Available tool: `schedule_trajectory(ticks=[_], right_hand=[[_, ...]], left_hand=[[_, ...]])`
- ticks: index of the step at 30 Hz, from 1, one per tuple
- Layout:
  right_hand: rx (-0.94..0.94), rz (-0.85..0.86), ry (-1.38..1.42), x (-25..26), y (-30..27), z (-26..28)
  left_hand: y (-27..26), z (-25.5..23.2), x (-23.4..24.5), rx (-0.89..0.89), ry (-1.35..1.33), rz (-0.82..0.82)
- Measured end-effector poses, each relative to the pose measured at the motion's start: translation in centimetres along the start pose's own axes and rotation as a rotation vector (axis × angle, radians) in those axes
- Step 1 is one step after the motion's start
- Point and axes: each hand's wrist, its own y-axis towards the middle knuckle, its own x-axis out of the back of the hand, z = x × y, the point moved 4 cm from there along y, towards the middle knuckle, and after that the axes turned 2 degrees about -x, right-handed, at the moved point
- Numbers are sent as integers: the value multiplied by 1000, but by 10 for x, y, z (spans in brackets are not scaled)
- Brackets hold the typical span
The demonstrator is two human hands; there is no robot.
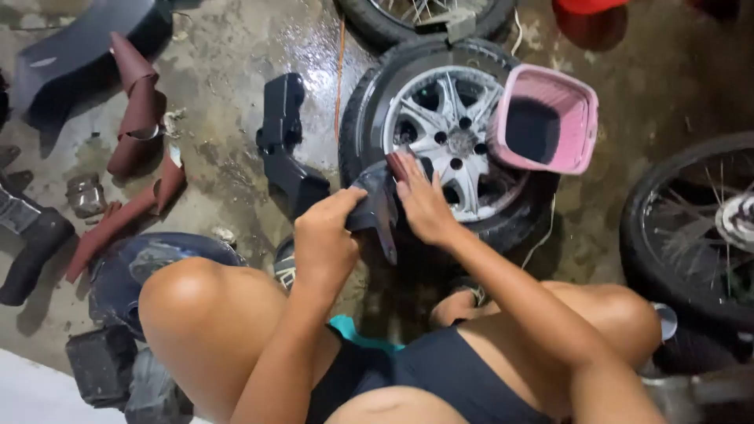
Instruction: The person sits on the floor and sands a black plastic motorcycle part using a sanding block. They repeatedly rub the sanding block over the surface and edges of the part, occasionally dipping the block into a pink container of water.
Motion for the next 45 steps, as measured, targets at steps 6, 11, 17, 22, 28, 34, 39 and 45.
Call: schedule_trajectory(ticks=[6,11,17,22,28,34,39,45], right_hand=[[195,-382,-335,-25,8,-45],[41,-242,-248,-8,14,-55],[-106,-122,-14,3,3,-32],[-10,-7,78,-5,-11,-9],[274,-503,-619,-20,13,-50],[-104,-190,-306,-17,43,-184],[-435,-265,474,62,21,-87],[-399,-328,616,78,9,-54]], left_hand=[[2,-10,8,0,6,16],[5,-19,14,9,-25,17],[4,-17,19,-42,20,5],[4,-17,28,2,-7,14],[8,-15,18,79,28,19],[16,-5,23,81,1,11],[18,-8,37,232,-30,13],[20,-4,39,292,-52,15]])
